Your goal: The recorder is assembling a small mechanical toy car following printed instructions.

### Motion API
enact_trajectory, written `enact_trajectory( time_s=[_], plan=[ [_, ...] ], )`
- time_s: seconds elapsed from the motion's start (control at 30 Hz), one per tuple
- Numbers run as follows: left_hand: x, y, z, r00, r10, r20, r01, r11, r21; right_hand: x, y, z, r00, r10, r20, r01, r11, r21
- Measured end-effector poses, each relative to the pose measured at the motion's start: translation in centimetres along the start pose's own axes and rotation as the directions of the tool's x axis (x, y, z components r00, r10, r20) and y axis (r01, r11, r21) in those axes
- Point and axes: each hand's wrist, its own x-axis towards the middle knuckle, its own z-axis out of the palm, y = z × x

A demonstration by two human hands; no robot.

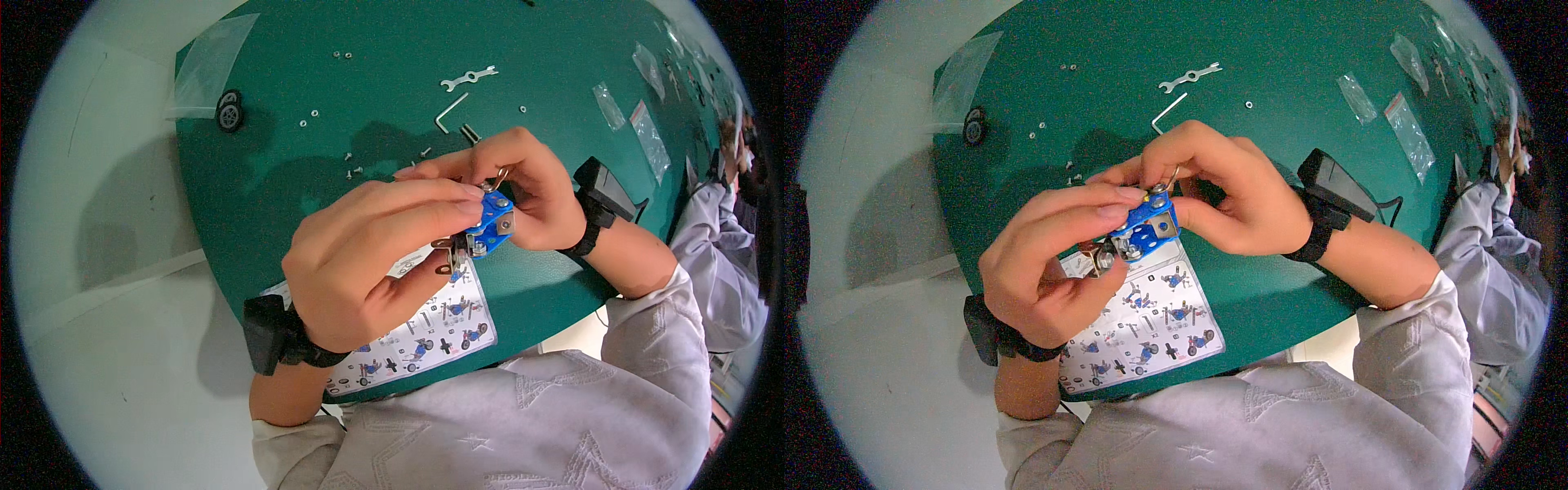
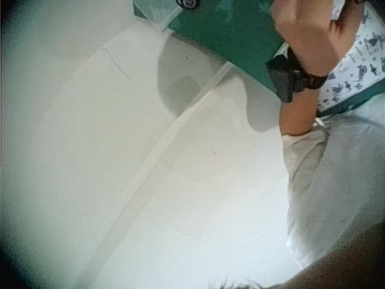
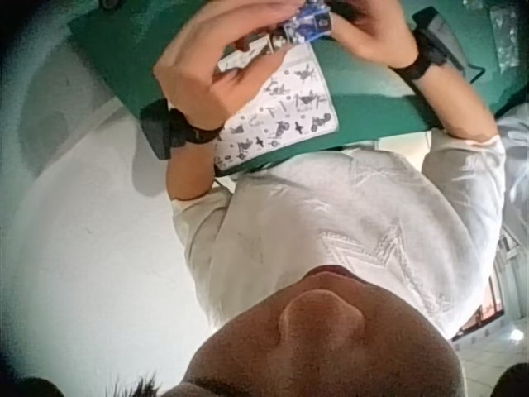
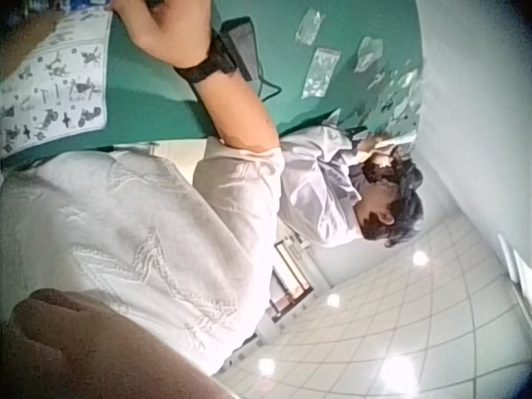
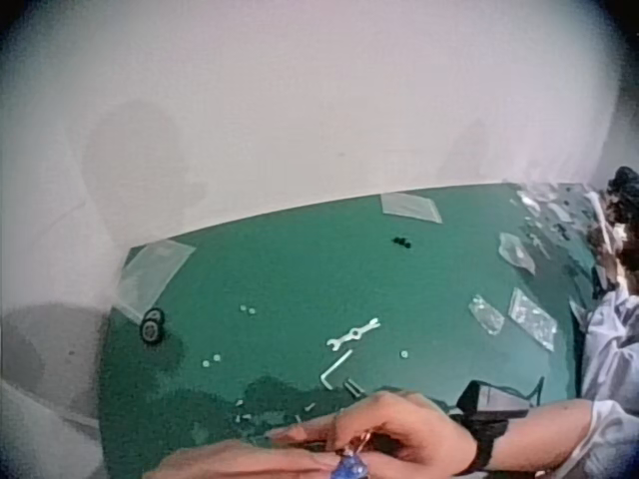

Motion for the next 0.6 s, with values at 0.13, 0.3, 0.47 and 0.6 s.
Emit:
enact_trajectory(
  time_s=[0.13,0.3,0.47,0.6],
  plan=[
    [0.03,0.37,0.04,1.0,-0.006,0.015,0.006,0.999,0.033,-0.03,0.02,-0.01,0.999,0.04,0.01,-0.04,0.999,0.0],
    [-0.01,0.06,0.03,0.999,-0.012,0.032,0.012,1.0,-0.01,0.12,-0.46,-0.21,0.998,0.051,0.037,-0.052,0.999,0.015],
    [-0.28,0.1,0.27,0.999,-0.029,0.022,0.029,0.999,-0.031,-0.34,-0.09,0.12,0.998,0.064,0.001,-0.064,0.997,0.045],
    [-0.25,0.07,0.23,0.999,-0.031,0.016,0.031,0.999,-0.018,-0.42,0.06,0.13,0.996,0.089,0.018,-0.089,0.996,0.017]
  ],
)
